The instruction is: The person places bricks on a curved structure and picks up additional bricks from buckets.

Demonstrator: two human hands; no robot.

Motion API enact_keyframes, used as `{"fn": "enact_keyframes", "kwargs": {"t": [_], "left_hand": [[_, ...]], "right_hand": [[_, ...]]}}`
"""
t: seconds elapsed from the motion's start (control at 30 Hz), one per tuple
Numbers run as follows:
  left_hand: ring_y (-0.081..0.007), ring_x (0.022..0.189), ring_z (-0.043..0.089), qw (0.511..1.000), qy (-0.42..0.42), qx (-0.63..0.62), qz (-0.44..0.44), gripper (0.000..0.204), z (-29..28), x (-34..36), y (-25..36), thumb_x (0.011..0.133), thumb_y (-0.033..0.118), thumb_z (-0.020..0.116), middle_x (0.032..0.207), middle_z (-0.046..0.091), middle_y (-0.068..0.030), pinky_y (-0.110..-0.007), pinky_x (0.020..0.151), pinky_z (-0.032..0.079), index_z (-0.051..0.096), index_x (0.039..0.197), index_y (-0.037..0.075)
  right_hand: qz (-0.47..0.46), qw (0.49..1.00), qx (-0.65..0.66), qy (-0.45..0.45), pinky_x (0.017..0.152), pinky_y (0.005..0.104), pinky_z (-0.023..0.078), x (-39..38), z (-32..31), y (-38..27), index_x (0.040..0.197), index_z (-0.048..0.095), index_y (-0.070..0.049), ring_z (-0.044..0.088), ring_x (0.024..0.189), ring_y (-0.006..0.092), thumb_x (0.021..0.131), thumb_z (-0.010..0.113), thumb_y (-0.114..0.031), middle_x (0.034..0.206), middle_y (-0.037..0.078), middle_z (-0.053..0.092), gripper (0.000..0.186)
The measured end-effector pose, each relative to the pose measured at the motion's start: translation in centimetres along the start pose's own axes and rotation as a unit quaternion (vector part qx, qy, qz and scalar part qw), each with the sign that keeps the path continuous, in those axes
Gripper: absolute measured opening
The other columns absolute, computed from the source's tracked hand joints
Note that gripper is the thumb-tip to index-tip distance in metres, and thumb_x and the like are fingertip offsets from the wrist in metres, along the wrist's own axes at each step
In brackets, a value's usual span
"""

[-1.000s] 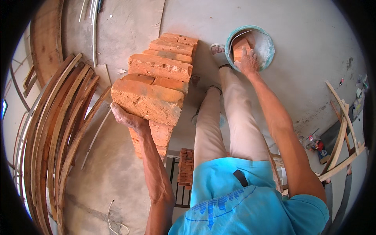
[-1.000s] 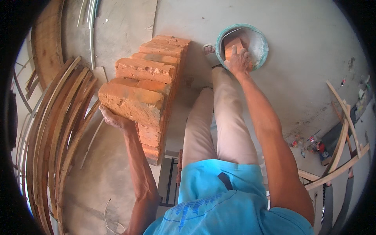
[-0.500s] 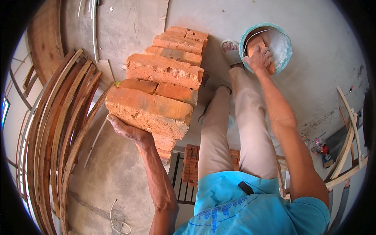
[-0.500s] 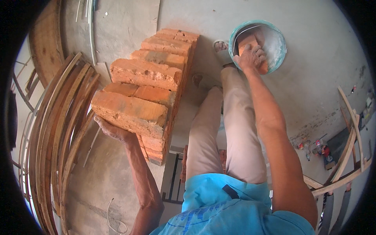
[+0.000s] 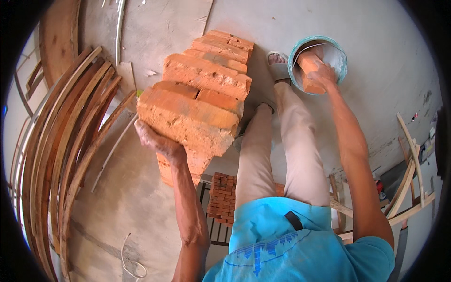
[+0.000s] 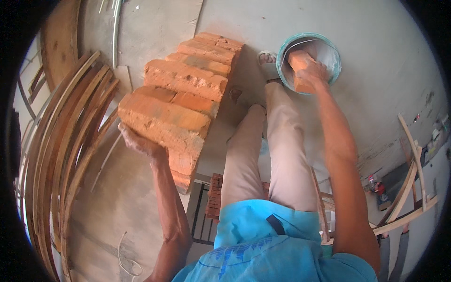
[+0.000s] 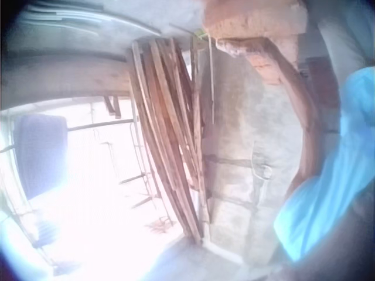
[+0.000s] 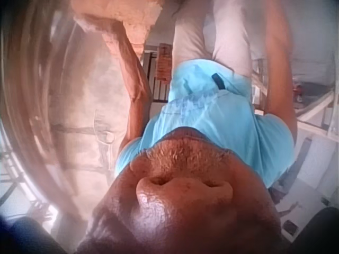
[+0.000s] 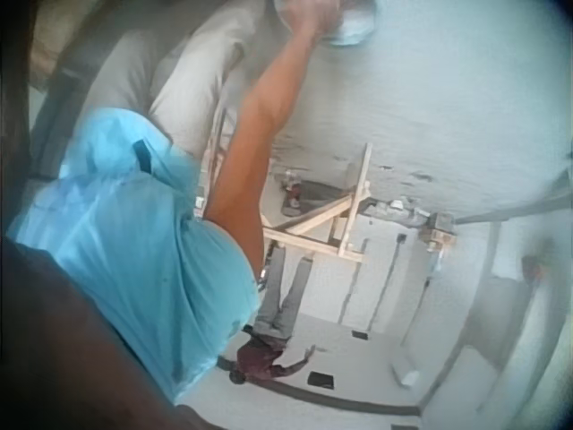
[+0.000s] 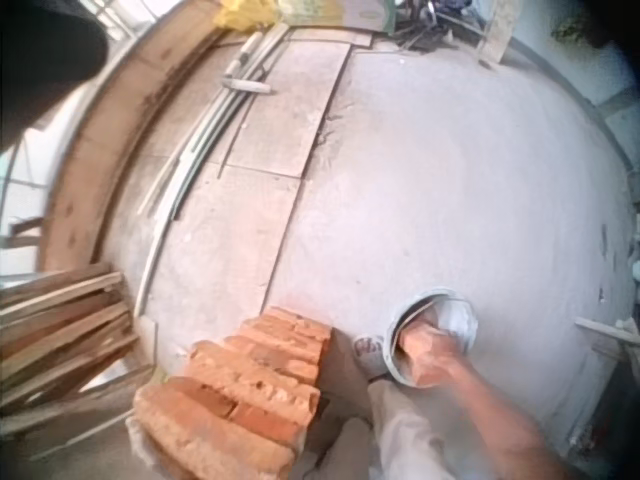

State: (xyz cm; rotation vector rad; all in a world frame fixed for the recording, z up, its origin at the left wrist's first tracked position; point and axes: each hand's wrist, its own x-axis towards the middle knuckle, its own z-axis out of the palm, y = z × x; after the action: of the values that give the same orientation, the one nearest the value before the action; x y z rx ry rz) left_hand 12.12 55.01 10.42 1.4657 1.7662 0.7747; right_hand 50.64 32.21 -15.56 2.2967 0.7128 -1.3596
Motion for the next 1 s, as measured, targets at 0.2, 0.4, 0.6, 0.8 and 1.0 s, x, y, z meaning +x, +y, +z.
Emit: {"fn": "enact_keyframes", "kwargs": {"t": [0.2, 0.4, 0.6, 0.8, 1.0], "left_hand": [[-0.0097, 0.077, 0.046, 0.998, 0.051, -0.026, -0.005, 0.039, 0.7, 0.1, 1.1, 0.108, 0.031, 0.04, 0.081, 0.048, -0.0006, -0.029, 0.069, 0.041, 0.055, 0.087, 0.003], [-0.0109, 0.078, 0.047, 0.996, 0.078, -0.037, -0.038, 0.036, 0.2, 0.0, 0.6, 0.108, 0.028, 0.047, 0.082, 0.054, -0.002, -0.03, 0.069, 0.041, 0.06, 0.088, 0.001], [-0.0255, 0.083, 0.057, 0.997, 0.026, 0.062, -0.031, 0.042, -1.0, 0.2, 0.4, 0.107, 0.04, 0.048, 0.087, 0.062, -0.0086, -0.043, 0.107, 0.035, 0.065, 0.102, 0.003], [-0.0353, 0.139, 0.041, 0.999, 0.023, 0.026, -0.036, 0.072, -3.2, -2.2, 3.7, 0.106, 0.051, 0.044, 0.148, 0.043, -0.0267, -0.044, 0.12, 0.027, 0.039, 0.146, -0.008], [-0.0281, 0.137, 0.044, 0.923, -0.046, -0.301, -0.234, 0.076, -8.7, -11.5, 14.3, 0.104, 0.054, 0.046, 0.148, 0.044, -0.0188, -0.044, 0.114, 0.037, 0.03, 0.153, -0.001]], "right_hand": [[-0.066, 0.992, 0.102, -0.036, 0.097, 0.0426, 0.051, -6.1, -3.7, 6.1, 0.149, 0.053, -0.012, 0.066, 0.113, 0.0355, 0.066, 0.072, -0.029, 0.12, 0.023, 0.069, 0.086], [-0.082, 0.917, 0.372, -0.121, 0.087, 0.0325, 0.051, -19.7, -10.7, 7.5, 0.148, 0.051, 0.0, 0.064, 0.106, 0.0179, 0.074, 0.064, -0.034, 0.124, 0.013, 0.066, 0.083], [-0.239, 0.849, 0.465, -0.069, 0.107, 0.0352, 0.042, -31.0, -13.1, 5.5, 0.148, 0.045, 0.008, 0.055, 0.127, 0.0223, 0.077, 0.067, -0.053, 0.139, 0.014, 0.059, 0.096], [-0.32, 0.806, 0.489, -0.095, 0.113, 0.0389, 0.036, -38.6, -14.5, -1.8, 0.147, 0.045, 0.009, 0.047, 0.138, 0.0256, 0.071, 0.075, -0.064, 0.147, 0.016, 0.051, 0.11], [-0.525, 0.786, 0.325, -0.041, 0.115, 0.0434, 0.035, -41.8, -13.4, -11.8, 0.145, 0.055, -0.004, 0.046, 0.139, 0.0337, 0.065, 0.077, -0.056, 0.147, 0.023, 0.048, 0.098]]}}
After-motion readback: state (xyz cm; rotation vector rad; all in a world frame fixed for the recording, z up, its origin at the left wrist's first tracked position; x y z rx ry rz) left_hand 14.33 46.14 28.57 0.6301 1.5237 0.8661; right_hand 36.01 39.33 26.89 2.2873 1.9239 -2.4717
